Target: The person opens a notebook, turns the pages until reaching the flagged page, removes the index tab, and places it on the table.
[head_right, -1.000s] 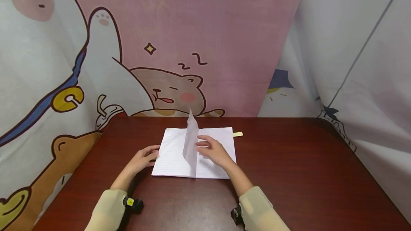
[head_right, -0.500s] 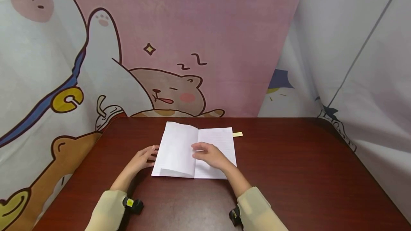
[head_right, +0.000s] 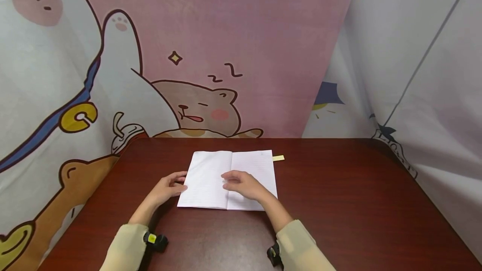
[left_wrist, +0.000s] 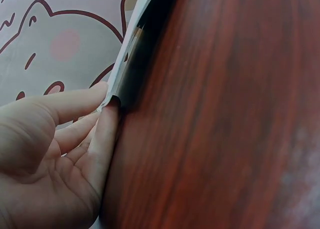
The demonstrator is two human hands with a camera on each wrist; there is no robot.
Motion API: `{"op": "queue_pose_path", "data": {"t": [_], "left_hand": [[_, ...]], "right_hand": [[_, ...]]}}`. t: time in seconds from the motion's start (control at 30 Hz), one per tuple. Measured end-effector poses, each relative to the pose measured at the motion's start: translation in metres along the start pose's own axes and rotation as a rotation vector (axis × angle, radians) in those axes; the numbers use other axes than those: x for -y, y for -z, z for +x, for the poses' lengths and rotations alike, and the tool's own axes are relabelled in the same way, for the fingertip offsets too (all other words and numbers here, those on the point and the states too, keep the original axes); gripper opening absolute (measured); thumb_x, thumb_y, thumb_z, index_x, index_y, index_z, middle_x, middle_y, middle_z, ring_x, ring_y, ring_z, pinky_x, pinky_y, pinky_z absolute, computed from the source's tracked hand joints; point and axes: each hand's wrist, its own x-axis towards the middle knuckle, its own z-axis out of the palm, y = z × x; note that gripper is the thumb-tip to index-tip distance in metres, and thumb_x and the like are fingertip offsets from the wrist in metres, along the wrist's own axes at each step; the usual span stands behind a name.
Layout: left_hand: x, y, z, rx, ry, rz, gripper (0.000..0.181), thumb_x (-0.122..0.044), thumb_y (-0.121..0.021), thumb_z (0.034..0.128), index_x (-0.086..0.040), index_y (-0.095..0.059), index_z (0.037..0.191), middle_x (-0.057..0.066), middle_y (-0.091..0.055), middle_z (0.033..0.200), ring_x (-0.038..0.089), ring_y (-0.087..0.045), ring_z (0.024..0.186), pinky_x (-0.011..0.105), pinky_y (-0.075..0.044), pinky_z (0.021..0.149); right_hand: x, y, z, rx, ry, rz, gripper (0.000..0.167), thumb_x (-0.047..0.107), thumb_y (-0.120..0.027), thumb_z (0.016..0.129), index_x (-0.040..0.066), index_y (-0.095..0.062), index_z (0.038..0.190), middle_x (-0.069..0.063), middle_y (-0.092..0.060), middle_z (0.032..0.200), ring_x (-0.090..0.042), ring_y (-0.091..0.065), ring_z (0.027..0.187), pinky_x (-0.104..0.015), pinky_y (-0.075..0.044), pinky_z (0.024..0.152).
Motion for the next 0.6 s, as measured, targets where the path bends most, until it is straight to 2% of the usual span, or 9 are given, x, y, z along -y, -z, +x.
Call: {"op": "queue_pose_path", "data": {"t": [0.27, 0.47, 0.6], "left_hand": [[-0.002, -0.001, -0.002, -0.004, -0.001, 0.018, 0.054, -0.002, -0.068, 0.0907, 0.006, -0.050, 0.141, 0.028, -0.058, 0.127, 0.023, -0.064, 0.099, 0.040, -0.060, 0.084], [0.000, -0.001, -0.001, -0.003, -0.007, 0.020, 0.052, -0.002, -0.068, 0.0908, 0.005, -0.051, 0.140, 0.027, -0.058, 0.126, 0.021, -0.064, 0.098, 0.037, -0.060, 0.084], [0.000, -0.002, 0.000, -0.016, 0.006, 0.014, 0.051, -0.001, -0.068, 0.0903, 0.003, -0.053, 0.139, 0.026, -0.059, 0.126, 0.021, -0.064, 0.098, 0.036, -0.060, 0.084]], "right_hand": [[-0.001, 0.003, 0.000, -0.042, 0.011, -0.005, 0.039, 0.016, -0.060, 0.099, -0.006, -0.059, 0.132, -0.025, -0.062, 0.133, -0.039, -0.059, 0.126, -0.049, -0.049, 0.105], [-0.003, 0.009, -0.002, -0.081, 0.025, 0.001, 0.039, 0.013, -0.059, 0.099, -0.008, -0.057, 0.132, -0.026, -0.060, 0.135, -0.040, -0.059, 0.125, -0.048, -0.050, 0.104], [-0.004, 0.014, -0.003, -0.118, 0.024, 0.001, 0.039, 0.013, -0.061, 0.098, -0.009, -0.058, 0.130, -0.027, -0.060, 0.133, -0.040, -0.061, 0.122, -0.043, -0.053, 0.101]]}}
